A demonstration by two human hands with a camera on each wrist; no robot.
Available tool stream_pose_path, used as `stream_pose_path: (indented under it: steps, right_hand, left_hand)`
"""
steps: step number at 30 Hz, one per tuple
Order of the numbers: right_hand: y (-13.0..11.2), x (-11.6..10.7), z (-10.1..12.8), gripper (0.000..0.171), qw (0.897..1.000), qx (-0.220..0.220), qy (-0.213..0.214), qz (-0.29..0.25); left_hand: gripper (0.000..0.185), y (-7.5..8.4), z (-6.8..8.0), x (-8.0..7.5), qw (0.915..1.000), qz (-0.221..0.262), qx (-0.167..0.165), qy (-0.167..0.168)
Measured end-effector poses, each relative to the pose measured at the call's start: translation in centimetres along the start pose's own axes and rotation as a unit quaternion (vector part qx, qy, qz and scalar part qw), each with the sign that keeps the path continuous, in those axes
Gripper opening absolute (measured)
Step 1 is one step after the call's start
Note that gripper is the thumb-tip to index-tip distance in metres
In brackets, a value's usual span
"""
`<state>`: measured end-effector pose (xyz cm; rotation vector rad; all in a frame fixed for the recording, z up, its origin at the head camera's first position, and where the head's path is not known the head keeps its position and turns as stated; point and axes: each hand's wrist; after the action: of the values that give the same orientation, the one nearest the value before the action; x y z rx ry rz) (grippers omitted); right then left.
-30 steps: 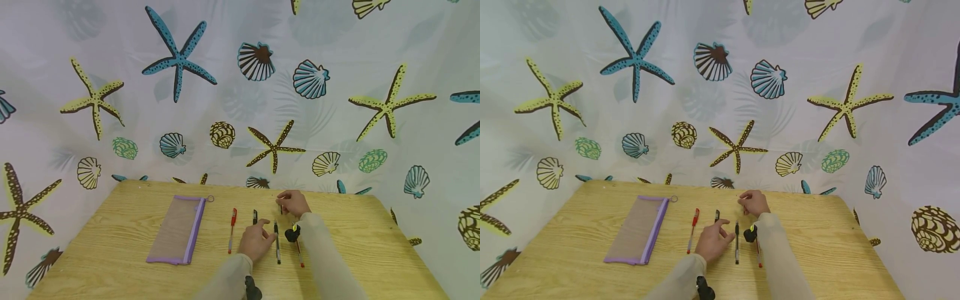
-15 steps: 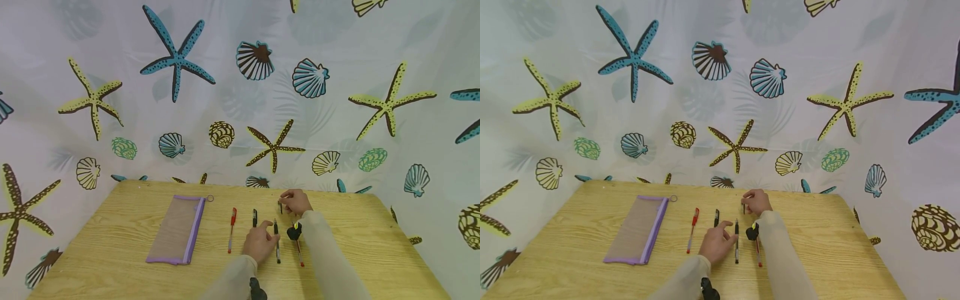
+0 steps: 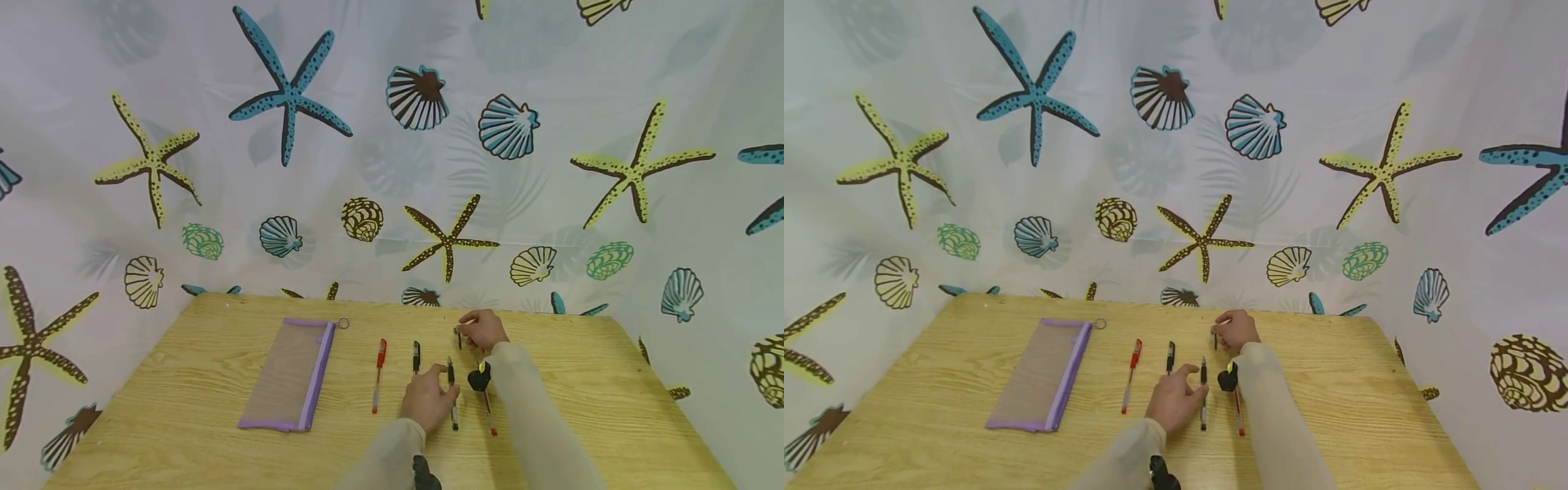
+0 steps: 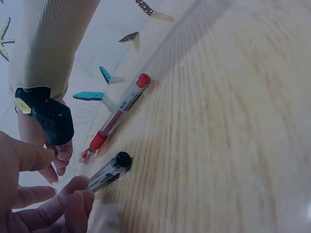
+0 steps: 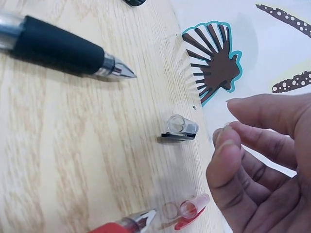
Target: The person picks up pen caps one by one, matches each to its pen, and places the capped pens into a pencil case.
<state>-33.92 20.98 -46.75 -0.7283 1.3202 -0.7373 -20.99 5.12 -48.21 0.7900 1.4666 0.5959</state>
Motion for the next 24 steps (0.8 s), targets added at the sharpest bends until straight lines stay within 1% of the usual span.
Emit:
stream_pose_path:
  steps: [6,10,13,18,24]
  right_hand:
    - [-0.3,0.2,0.2,0.032,1.000,0.015,0.004,0.003]
    - [-0.3,0.5,0.2,0.033,1.000,0.016,0.008,0.009]
    - [0.1,0.7,-0.1,0.032,1.000,0.018,0.008,0.007]
    - [0.8,1.0,-0.6,0.031,1.000,0.022,0.006,0.000]
    - [0.7,1.0,-0.7,0.032,1.000,0.021,0.001,0.001]
  left_hand:
    - [0.037,0.0,0.2,0.4,1.0000,0.000,0.002,0.005]
    - [0.038,0.0,0.3,0.6,0.9999,-0.004,-0.010,0.000]
    - [0.039,0.0,0.3,0.7,0.9998,-0.009,-0.019,0.000]
    - [0.039,0.1,0.3,0.9,0.9993,-0.028,-0.024,0.007]
    - [0.042,0.0,0.2,1.3,0.9982,-0.052,-0.028,0.012]
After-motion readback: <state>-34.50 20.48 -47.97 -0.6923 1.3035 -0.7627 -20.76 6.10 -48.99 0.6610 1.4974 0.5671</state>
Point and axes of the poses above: each hand's wrist, its own z-axis away from the middle knuckle, its own x-axis out of the palm, y = z × x, and after that the axes turned 1 degree about y, right-handed
